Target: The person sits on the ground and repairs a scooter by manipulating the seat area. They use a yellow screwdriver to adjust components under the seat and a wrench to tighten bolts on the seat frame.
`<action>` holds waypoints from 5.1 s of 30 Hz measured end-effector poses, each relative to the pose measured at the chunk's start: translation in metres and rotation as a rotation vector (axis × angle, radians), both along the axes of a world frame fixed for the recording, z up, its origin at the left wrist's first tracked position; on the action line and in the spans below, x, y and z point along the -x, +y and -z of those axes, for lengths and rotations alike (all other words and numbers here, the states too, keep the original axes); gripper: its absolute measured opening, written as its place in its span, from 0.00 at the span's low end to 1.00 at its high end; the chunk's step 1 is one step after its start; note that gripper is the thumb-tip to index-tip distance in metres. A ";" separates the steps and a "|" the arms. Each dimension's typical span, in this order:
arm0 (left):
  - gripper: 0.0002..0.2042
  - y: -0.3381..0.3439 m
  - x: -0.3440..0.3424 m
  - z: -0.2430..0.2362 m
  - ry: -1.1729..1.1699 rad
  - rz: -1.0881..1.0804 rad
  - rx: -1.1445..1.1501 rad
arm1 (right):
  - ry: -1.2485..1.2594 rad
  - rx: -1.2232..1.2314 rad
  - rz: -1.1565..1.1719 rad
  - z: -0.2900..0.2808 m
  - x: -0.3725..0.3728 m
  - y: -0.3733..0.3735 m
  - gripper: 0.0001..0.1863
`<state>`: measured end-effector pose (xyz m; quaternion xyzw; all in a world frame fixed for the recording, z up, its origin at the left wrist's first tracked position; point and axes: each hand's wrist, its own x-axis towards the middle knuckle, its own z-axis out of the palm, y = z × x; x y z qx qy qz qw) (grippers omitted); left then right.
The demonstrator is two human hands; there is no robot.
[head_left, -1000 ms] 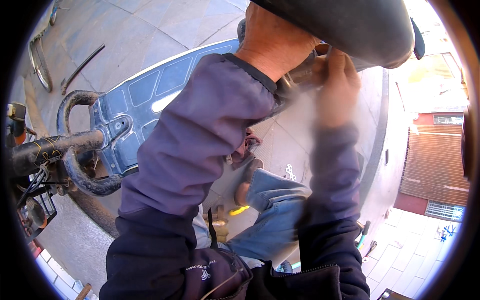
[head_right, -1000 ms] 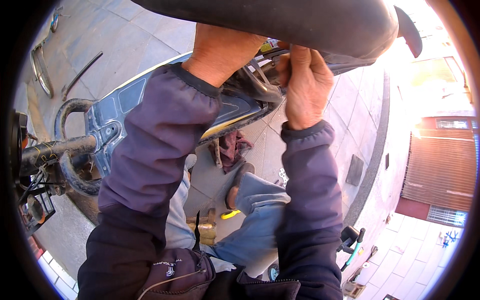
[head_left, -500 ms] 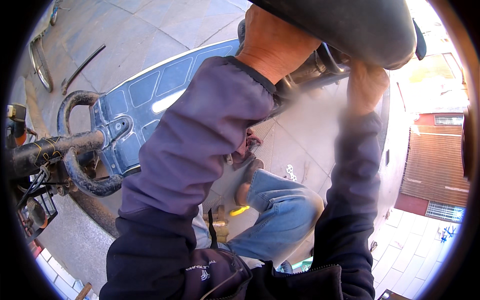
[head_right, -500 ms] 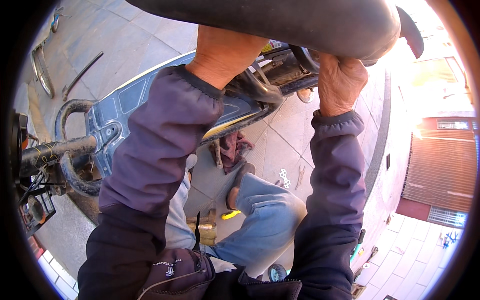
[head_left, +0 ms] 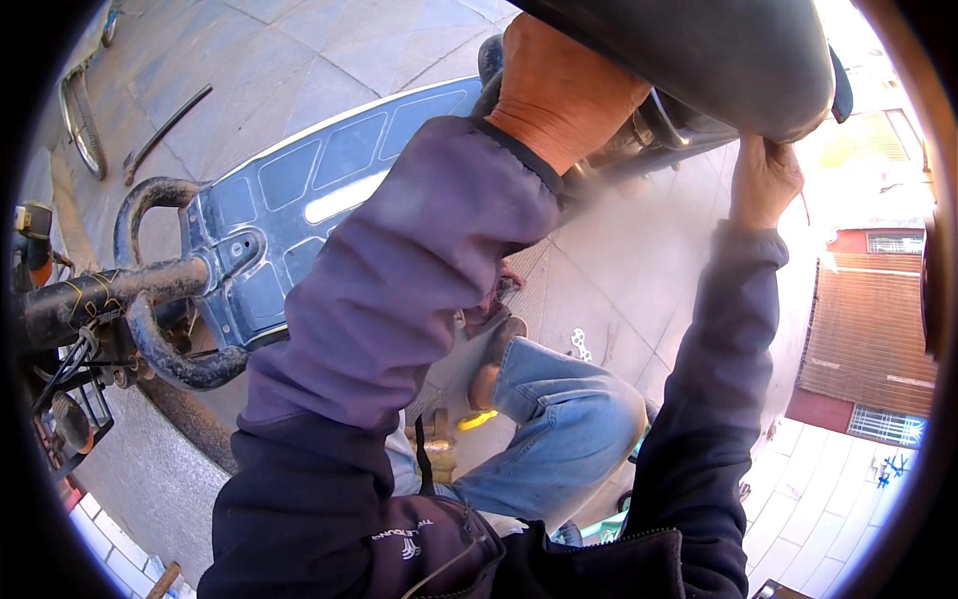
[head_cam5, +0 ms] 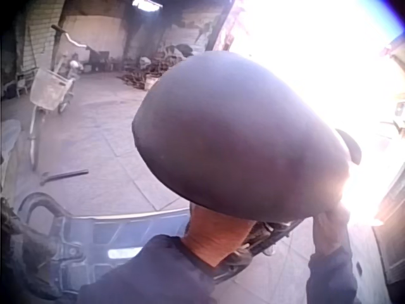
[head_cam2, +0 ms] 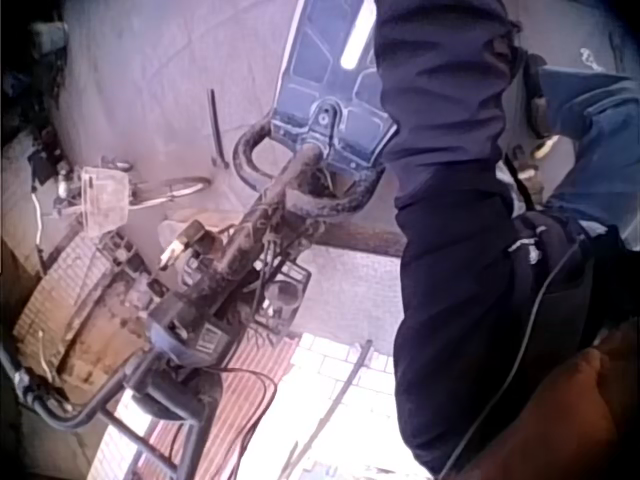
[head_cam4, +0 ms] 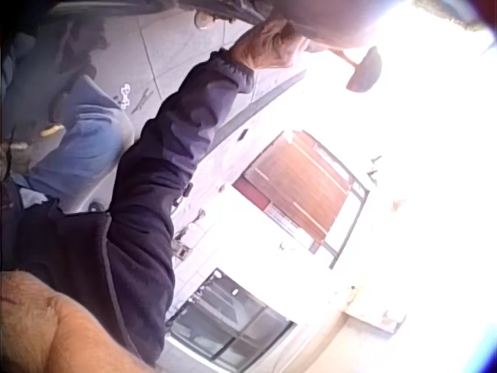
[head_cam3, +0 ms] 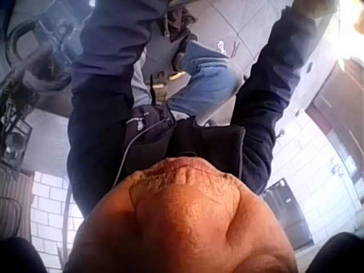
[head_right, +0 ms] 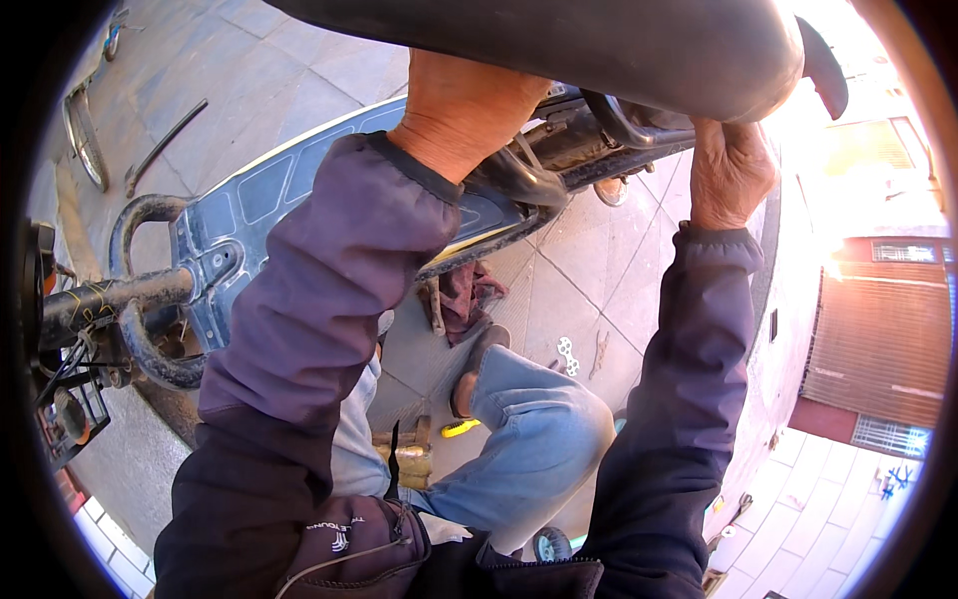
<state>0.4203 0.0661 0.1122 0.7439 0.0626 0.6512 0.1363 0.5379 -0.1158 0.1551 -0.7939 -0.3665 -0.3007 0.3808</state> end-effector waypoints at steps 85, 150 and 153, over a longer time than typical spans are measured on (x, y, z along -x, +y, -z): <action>0.17 0.009 0.008 0.032 0.487 0.032 0.001 | 0.432 0.101 -0.186 -0.002 0.027 -0.004 0.20; 0.18 0.007 0.008 0.034 0.519 -0.475 -0.338 | 0.119 0.183 0.011 -0.015 0.009 0.007 0.25; 0.17 0.007 0.007 0.033 0.469 -0.433 -0.302 | 0.260 0.104 -0.061 -0.004 0.013 0.009 0.27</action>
